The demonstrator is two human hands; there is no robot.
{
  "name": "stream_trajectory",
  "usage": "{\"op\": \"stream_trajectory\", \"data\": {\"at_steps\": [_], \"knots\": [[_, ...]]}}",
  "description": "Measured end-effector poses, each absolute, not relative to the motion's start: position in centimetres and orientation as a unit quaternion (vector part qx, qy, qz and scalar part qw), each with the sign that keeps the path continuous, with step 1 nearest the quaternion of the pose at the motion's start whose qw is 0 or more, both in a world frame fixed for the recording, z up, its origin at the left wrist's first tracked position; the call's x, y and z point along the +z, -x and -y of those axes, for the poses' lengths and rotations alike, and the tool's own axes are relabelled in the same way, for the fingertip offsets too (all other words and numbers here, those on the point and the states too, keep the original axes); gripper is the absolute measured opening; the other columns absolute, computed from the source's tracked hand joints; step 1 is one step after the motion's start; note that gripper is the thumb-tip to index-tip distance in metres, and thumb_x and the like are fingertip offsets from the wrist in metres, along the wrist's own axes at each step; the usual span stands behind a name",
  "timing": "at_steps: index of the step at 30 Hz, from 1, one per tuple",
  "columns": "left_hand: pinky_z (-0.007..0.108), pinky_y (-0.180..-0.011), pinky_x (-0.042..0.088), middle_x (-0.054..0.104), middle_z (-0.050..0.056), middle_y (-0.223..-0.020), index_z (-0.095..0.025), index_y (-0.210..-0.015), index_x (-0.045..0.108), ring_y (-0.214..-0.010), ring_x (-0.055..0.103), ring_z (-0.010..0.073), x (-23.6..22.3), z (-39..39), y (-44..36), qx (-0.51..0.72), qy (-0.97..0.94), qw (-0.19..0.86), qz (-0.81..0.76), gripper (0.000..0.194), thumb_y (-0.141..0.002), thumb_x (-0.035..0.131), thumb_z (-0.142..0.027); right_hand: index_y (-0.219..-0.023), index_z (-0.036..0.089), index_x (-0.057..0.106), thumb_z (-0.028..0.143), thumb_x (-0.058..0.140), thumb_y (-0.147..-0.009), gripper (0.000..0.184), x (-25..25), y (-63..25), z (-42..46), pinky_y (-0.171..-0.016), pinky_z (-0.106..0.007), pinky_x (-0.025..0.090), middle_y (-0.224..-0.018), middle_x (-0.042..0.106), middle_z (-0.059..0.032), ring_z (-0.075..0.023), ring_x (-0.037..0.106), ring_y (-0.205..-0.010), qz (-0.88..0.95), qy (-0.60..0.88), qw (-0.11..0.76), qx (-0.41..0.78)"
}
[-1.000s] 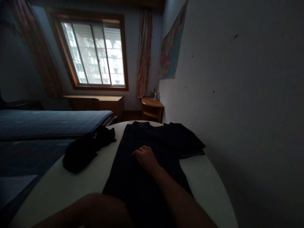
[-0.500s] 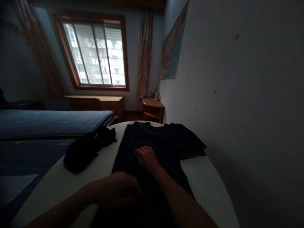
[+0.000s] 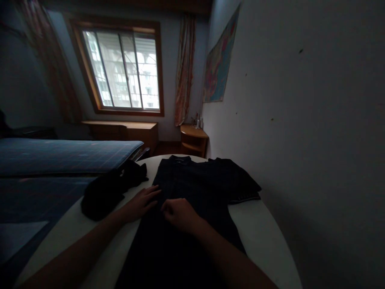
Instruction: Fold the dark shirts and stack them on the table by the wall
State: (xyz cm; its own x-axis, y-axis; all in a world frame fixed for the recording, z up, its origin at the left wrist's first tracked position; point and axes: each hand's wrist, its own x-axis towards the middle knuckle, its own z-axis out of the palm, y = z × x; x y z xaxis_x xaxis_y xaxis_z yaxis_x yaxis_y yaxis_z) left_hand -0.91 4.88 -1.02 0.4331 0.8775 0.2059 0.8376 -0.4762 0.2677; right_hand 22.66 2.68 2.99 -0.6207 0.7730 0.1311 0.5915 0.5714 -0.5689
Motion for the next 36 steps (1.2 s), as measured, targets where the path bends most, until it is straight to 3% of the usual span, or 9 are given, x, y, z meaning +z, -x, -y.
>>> {"op": "stream_trajectory", "data": {"at_steps": [4, 6, 9, 16, 21, 23, 26, 30, 36], "knots": [[0.050, -0.118, 0.024, 0.033, 0.012, -0.158, -0.024, -0.147, 0.043, -0.144, 0.033, 0.0278, -0.8, -4.7, 1.2, 0.138, -0.858, 0.073, -0.489, 0.055, -0.096, 0.052, -0.041, -0.098, 0.019, 0.070, 0.013, 0.056, -0.085, 0.020, 3.9, -23.1, -1.3, -0.062, -0.021, 0.041, -0.085, 0.072, -0.0018, -0.0125, 0.064, -0.071, 0.830, 0.445, 0.180, 0.284], [0.053, -0.118, 0.021, 0.028, 0.011, -0.160, -0.028, -0.149, 0.039, -0.147, 0.027, 0.0293, -0.8, -4.6, 1.3, 0.125, -0.861, 0.077, -0.487, 0.057, -0.096, 0.051, -0.045, -0.105, 0.019, 0.068, 0.023, 0.059, -0.088, 0.020, 4.0, -23.4, -0.4, -0.061, -0.021, 0.041, -0.086, 0.072, -0.0032, -0.0139, 0.065, -0.073, 0.817, 0.464, 0.161, 0.302], [0.056, -0.118, 0.018, 0.022, 0.010, -0.162, -0.031, -0.150, 0.037, -0.148, 0.021, 0.0315, -0.8, -4.5, 1.2, 0.116, -0.861, 0.074, -0.489, 0.058, -0.097, 0.048, -0.050, -0.114, 0.021, 0.065, 0.035, 0.069, -0.083, 0.034, 3.8, -23.5, 1.1, -0.060, -0.022, 0.041, -0.083, 0.072, -0.0024, -0.0150, 0.066, -0.071, 0.816, 0.453, 0.136, 0.332], [0.055, -0.118, 0.019, 0.025, 0.010, -0.161, -0.030, -0.151, 0.036, -0.148, 0.023, 0.0317, -0.5, -4.0, 0.9, 0.126, -0.861, 0.057, -0.490, 0.060, -0.096, 0.047, -0.052, -0.107, 0.022, 0.070, 0.014, 0.064, -0.077, 0.032, 3.5, -23.5, 2.8, -0.059, -0.020, 0.039, -0.079, 0.071, 0.0007, -0.0117, 0.062, -0.067, 0.821, 0.437, 0.134, 0.341], [0.057, -0.118, 0.017, 0.020, 0.011, -0.162, -0.029, -0.153, 0.031, -0.149, 0.017, 0.0330, -0.5, -4.0, 0.8, 0.093, -0.858, 0.062, -0.501, 0.065, -0.095, 0.046, -0.055, -0.112, 0.024, 0.069, 0.032, 0.072, -0.079, 0.034, 4.4, -24.6, 2.9, -0.060, -0.020, 0.041, -0.080, 0.070, 0.0007, -0.0128, 0.063, -0.069, 0.831, 0.411, 0.109, 0.358], [0.057, -0.118, 0.016, 0.019, 0.011, -0.162, -0.029, -0.153, 0.030, -0.149, 0.017, 0.0331, -0.4, -4.0, 0.7, 0.088, -0.860, 0.055, -0.499, 0.065, -0.095, 0.047, -0.051, -0.116, 0.026, 0.068, 0.033, 0.076, -0.075, 0.042, 4.9, -25.0, 3.0, -0.060, -0.020, 0.042, -0.081, 0.070, 0.0014, -0.0130, 0.064, -0.070, 0.841, 0.382, 0.075, 0.376], [0.057, -0.118, 0.015, 0.019, 0.011, -0.163, -0.027, -0.153, 0.030, -0.149, 0.016, 0.0320, 0.0, -3.8, 0.2, 0.079, -0.862, 0.043, -0.498, 0.062, -0.095, 0.049, -0.037, -0.115, 0.026, 0.069, 0.023, 0.072, -0.076, 0.039, 5.3, -25.4, 3.0, -0.059, -0.018, 0.042, -0.084, 0.071, 0.0017, -0.0115, 0.064, -0.069, 0.862, 0.331, 0.023, 0.383], [0.053, -0.121, 0.014, 0.012, 0.005, -0.164, -0.029, -0.155, 0.024, -0.151, 0.009, 0.0282, 0.2, -2.7, -1.3, 0.090, -0.881, 0.035, -0.464, 0.067, -0.093, 0.047, -0.024, -0.112, 0.022, 0.071, 0.027, 0.072, -0.075, 0.037, 5.1, -25.7, 2.6, -0.059, -0.017, 0.043, -0.083, 0.071, 0.0015, -0.0110, 0.064, -0.068, 0.869, 0.302, -0.005, 0.392], [0.058, -0.119, 0.016, 0.005, 0.005, -0.164, -0.035, -0.156, 0.014, -0.150, 0.004, 0.0330, -0.2, -1.2, -3.1, 0.040, -0.895, 0.087, -0.436, 0.062, -0.100, 0.038, -0.048, -0.109, 0.022, 0.071, 0.020, 0.067, -0.076, 0.033, 4.9, -25.8, 2.6, -0.058, -0.015, 0.042, -0.081, 0.071, 0.0028, -0.0099, 0.065, -0.069, 0.876, 0.276, -0.024, 0.395]]}}
